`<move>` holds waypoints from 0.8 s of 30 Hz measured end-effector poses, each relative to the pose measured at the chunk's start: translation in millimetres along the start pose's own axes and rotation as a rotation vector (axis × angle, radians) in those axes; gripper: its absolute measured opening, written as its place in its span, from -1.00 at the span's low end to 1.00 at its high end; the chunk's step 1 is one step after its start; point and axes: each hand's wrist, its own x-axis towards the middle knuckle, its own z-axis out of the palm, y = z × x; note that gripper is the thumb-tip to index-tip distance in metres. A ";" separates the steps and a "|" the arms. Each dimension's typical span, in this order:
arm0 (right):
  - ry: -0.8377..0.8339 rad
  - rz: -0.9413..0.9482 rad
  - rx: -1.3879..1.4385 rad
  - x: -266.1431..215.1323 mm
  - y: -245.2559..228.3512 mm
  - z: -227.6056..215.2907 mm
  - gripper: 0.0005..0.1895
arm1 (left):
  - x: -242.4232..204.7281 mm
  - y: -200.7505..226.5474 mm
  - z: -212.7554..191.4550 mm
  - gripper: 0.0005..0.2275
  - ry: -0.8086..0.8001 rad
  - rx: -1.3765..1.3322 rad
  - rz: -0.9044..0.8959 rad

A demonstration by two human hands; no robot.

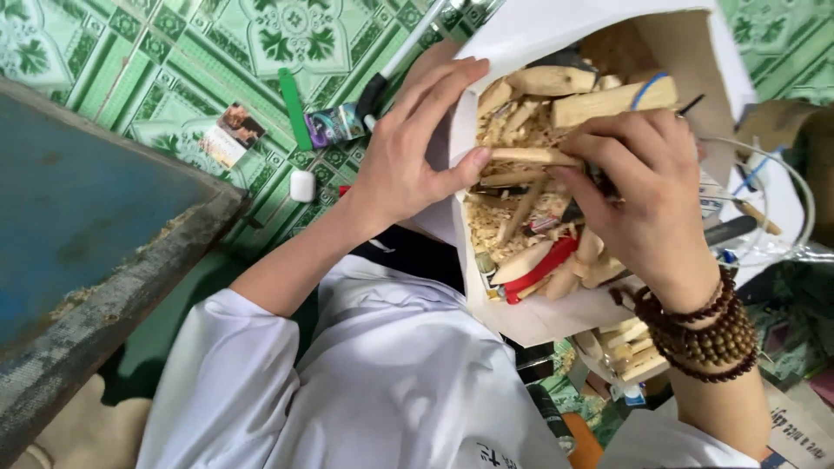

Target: Sorting through a box of wood scraps, shavings, and tools to organize them into different containers.

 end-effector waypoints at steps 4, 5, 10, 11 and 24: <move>0.136 0.312 0.504 -22.7 0.7 -11.0 -0.83 | 3.2 3.6 -1.6 -0.48 -0.005 -0.013 -0.015; 0.237 0.448 0.784 -29.7 3.4 -13.3 -0.79 | 6.6 5.5 -3.2 -0.50 0.006 -0.016 -0.030; 0.536 0.584 1.110 -52.3 9.0 -31.6 -0.67 | 8.9 11.7 -3.7 -0.50 0.021 0.031 -0.022; 0.535 0.484 1.146 -52.7 10.1 -38.6 -0.71 | 8.9 13.3 -5.1 -0.50 0.026 0.083 -0.076; 1.014 0.262 1.551 -165.6 69.9 -67.7 -0.77 | 7.8 23.4 1.6 -0.48 -0.008 -0.029 -0.272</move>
